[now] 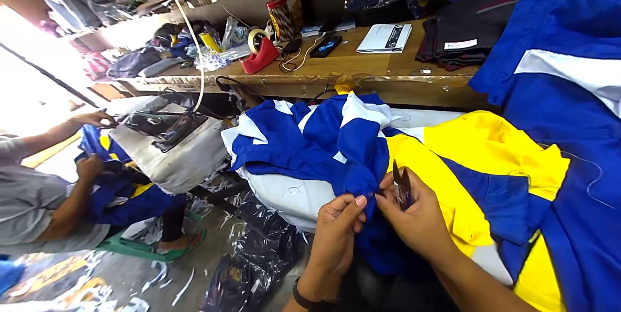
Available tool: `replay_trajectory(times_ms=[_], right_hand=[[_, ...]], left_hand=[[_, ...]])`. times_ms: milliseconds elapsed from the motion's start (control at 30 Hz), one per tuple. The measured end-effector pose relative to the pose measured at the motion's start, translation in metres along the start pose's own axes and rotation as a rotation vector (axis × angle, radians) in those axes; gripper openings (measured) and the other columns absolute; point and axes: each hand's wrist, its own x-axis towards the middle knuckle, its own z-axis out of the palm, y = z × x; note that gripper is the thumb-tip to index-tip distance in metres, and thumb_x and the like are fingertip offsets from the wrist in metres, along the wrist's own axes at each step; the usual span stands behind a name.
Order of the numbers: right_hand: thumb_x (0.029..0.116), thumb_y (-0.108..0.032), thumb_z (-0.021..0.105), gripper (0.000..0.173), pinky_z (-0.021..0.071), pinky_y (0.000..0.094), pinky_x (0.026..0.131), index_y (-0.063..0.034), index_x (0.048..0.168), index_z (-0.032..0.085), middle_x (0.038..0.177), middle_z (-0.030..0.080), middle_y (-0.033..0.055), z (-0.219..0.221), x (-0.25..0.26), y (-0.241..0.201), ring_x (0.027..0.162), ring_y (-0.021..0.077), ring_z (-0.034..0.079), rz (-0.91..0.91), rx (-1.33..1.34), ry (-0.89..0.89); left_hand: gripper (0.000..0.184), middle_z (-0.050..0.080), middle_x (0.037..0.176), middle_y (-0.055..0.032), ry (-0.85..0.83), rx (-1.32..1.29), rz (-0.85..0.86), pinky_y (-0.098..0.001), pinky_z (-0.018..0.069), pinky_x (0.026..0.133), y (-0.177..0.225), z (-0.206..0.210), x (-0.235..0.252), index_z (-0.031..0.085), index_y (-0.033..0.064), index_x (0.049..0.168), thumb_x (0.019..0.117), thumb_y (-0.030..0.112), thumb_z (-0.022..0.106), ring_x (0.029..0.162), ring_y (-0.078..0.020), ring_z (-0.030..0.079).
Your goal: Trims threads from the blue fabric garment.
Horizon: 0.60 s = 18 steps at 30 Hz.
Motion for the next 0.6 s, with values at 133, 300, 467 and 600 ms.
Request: replay_trajectory(times_ms=[133, 300, 467, 600], right_hand=[[0.0893, -0.008, 0.064, 0.02, 0.041, 0.0063, 0.058, 0.0038, 0.105, 0.069, 0.087, 0.061, -0.002, -0.006, -0.007, -0.005, 0.068, -0.0077, 0.049, -0.189, -0.138, 0.065], [0.0903, -0.01, 0.072, 0.014, 0.0481, 0.0071, 0.065, 0.0026, 0.095, 0.075, 0.083, 0.066, 0.0037, -0.003, -0.01, 0.0, 0.073, -0.0034, 0.058, -0.343, -0.275, 0.091], [0.09, -0.008, 0.067, 0.002, 0.0377, 0.0072, 0.051, -0.0058, 0.091, 0.067, 0.07, 0.056, -0.0101, -0.003, -0.011, -0.013, 0.057, -0.0087, 0.046, -0.014, -0.008, 0.003], [0.0903, -0.007, 0.067, 0.004, 0.0358, 0.0093, 0.047, -0.0107, 0.092, 0.066, 0.063, 0.052, -0.0148, -0.001, -0.008, -0.015, 0.051, -0.0078, 0.043, 0.16, 0.167, -0.038]], left_hand=[[0.017, 0.066, 0.073, 0.0012, 0.04, 0.178, 0.212, -0.0149, 0.0484, 0.059, -0.011, 0.004, -0.002, 0.074, 0.0038, 0.083, 0.096, 0.004, 0.063, 0.063, 0.0002, 0.058], [0.013, 0.069, 0.085, -0.001, 0.028, 0.541, 0.514, -0.0169, 0.0563, 0.067, -0.019, 0.005, -0.005, 0.075, -0.001, 0.086, 0.0931, 0.0, 0.064, 0.076, -0.0026, 0.065], [0.008, 0.068, 0.082, -0.0039, -0.009, 0.729, 0.688, -0.0186, 0.0596, 0.072, -0.018, -0.001, -0.005, 0.072, -0.0064, 0.083, 0.089, -0.003, 0.067, 0.078, -0.0039, 0.067], [0.009, 0.068, 0.085, -0.0033, -0.028, 0.723, 0.664, -0.0185, 0.0597, 0.072, -0.014, -0.007, -0.003, 0.07, -0.0054, 0.083, 0.09, -0.002, 0.066, 0.078, -0.0034, 0.067]])
